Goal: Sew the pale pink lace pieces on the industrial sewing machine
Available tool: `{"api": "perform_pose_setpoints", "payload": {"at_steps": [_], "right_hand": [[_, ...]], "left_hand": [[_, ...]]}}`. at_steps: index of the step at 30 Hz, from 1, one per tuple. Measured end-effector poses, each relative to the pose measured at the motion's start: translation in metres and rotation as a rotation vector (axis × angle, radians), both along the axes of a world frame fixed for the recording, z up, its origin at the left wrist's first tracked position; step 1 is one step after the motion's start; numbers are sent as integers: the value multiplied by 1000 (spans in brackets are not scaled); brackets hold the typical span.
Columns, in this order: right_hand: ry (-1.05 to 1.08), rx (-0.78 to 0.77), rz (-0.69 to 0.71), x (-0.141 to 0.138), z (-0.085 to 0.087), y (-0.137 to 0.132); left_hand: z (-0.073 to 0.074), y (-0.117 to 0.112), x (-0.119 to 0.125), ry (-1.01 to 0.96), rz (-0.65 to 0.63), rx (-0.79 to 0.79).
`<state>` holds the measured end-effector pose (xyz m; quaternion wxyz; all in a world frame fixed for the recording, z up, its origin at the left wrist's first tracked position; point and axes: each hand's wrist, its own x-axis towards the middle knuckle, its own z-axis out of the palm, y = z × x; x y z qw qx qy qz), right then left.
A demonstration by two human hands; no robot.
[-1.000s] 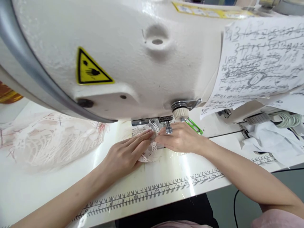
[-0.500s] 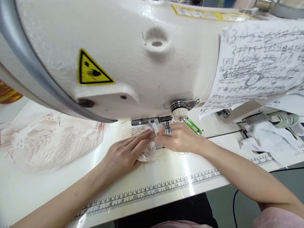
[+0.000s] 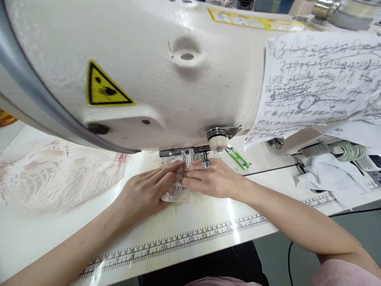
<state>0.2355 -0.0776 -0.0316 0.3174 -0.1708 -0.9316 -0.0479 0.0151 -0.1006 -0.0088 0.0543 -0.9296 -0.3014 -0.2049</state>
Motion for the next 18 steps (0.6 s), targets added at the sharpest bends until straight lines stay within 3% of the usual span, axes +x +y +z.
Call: {"api": "perform_pose_setpoints", "payload": {"at_steps": [18], "right_hand": [[25, 5, -54, -8, -9, 2]], "left_hand": [[-5, 6, -4, 45, 86, -48]]}}
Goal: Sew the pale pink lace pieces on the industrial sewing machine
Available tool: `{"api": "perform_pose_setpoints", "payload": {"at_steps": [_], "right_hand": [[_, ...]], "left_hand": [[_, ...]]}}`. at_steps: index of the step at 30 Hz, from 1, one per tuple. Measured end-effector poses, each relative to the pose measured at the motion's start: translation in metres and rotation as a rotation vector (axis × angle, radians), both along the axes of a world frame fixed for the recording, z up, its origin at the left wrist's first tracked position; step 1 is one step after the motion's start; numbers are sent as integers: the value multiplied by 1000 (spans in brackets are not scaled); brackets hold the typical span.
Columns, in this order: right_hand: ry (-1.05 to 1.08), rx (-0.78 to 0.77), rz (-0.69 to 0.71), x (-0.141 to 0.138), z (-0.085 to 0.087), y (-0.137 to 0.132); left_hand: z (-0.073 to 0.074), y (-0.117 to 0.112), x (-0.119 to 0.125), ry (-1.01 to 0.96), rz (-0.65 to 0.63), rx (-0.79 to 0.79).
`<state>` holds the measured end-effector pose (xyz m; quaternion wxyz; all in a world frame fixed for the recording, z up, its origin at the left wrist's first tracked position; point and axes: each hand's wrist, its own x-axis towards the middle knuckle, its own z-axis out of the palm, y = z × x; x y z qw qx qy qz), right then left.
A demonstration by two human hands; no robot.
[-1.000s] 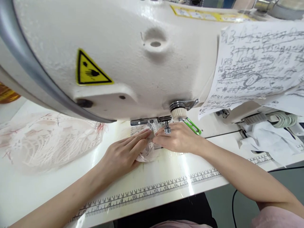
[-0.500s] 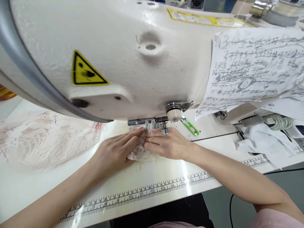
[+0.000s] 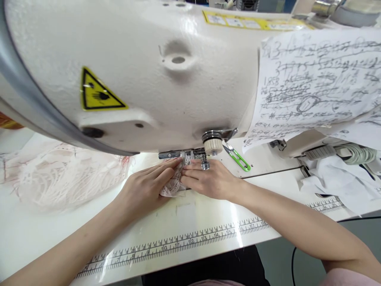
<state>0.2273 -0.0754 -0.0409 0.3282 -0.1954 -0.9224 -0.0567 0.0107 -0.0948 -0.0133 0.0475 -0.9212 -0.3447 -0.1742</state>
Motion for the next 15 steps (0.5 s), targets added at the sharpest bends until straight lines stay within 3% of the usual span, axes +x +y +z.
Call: {"api": "perform_pose_setpoints", "payload": {"at_steps": [9, 15], "right_hand": [[-29, -7, -12, 2, -4, 4], [13, 80, -99, 3, 4, 2]], "left_hand": [[1, -1, 4, 26, 52, 9], [0, -1, 6, 35, 72, 13]]}}
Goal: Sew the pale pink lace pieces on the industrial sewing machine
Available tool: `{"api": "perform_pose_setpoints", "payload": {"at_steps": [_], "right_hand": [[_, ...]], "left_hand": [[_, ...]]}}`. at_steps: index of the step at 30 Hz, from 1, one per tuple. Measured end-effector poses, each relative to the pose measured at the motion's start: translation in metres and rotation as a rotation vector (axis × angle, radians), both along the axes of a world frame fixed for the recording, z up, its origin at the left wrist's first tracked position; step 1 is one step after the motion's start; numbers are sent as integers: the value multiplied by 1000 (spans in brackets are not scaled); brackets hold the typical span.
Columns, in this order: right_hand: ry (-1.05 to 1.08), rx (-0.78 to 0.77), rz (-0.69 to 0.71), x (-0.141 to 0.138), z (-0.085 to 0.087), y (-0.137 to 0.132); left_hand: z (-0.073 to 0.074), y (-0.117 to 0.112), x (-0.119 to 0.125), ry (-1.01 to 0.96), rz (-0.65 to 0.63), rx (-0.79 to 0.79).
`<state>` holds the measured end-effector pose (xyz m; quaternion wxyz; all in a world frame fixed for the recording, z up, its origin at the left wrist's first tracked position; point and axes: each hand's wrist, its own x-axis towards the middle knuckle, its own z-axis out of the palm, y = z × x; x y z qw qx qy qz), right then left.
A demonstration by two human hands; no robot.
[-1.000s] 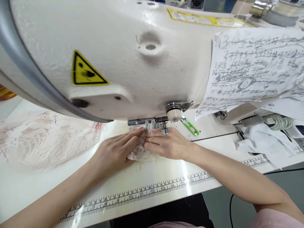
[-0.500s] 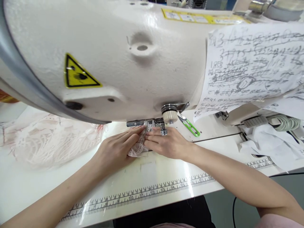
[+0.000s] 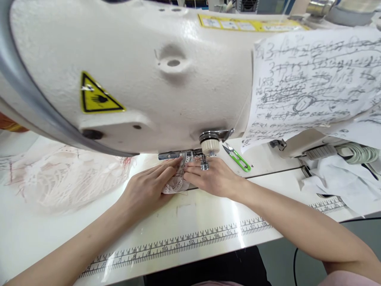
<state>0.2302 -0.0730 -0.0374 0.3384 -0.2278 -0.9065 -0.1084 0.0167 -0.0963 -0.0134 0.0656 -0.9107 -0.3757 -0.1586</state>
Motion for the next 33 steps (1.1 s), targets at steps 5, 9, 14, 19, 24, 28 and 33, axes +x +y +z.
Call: {"api": "perform_pose_setpoints", "payload": {"at_steps": [5, 9, 14, 19, 24, 28, 33], "right_hand": [[-122, -64, -73, 5, 4, -1], [-86, -65, -66, 7, 6, 0], [-53, -54, -65, 9, 10, 1], [-130, -198, -95, 12, 5, 2], [-227, -263, -188, 16, 2, 0], [-239, -244, -210, 16, 8, 1], [-206, -236, -184, 15, 6, 5]], "left_hand": [[-1, -1, 1, 8, 6, 16], [-2, 0, -1, 46, -41, 45], [-4, 0, -2, 70, -49, 64], [-3, 1, -1, 64, -48, 61], [-4, 1, 0, 62, -33, 36], [-6, 2, 0, 53, -8, 16], [-7, 5, -1, 31, -23, 15]]}}
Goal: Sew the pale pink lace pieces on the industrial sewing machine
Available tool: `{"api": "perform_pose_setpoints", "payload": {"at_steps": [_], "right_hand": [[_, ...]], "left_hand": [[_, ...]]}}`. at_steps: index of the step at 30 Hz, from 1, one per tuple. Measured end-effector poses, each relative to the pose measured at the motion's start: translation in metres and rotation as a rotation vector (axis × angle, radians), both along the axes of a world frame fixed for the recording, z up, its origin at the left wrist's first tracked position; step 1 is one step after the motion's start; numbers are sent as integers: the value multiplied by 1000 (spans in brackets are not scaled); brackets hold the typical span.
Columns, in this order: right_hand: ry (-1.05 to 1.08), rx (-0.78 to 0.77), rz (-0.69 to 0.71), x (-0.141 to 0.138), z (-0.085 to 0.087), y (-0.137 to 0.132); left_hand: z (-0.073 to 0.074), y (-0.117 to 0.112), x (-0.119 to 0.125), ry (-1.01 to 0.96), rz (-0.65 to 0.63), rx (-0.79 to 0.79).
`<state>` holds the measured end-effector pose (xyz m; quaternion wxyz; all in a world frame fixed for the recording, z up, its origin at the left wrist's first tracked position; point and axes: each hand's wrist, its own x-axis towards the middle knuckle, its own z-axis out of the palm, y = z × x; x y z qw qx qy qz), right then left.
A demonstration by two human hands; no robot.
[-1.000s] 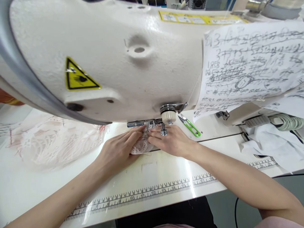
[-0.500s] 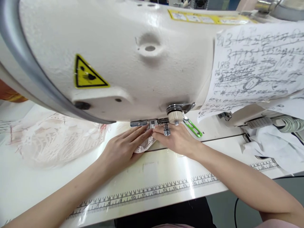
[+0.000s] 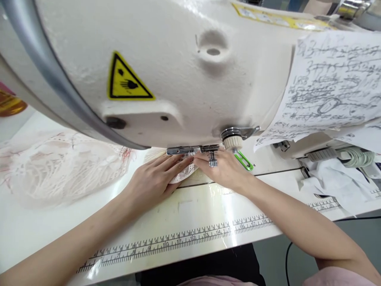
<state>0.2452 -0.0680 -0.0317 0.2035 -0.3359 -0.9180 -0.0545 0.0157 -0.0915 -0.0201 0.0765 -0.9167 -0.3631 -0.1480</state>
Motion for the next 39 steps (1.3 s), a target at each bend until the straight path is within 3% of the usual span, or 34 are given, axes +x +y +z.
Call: {"api": "perform_pose_setpoints", "payload": {"at_steps": [5, 13, 17, 23, 31, 39], "right_hand": [[-49, 98, -11, 0, -2, -4], [-135, 242, 109, -8, 13, -7], [-145, 206, 93, -20, 13, -11], [-43, 289, 121, -35, 8, -14], [5, 144, 75, -31, 7, -19], [31, 165, 80, -27, 7, -18]], "left_hand": [[1, 0, -4, -24, -125, 4], [1, 6, -14, 15, -175, 61], [1, 9, -17, 0, -163, 39], [1, 9, -18, -21, -130, 6], [0, 9, -15, -41, -99, -21], [0, 5, -9, -20, -26, 42]]}}
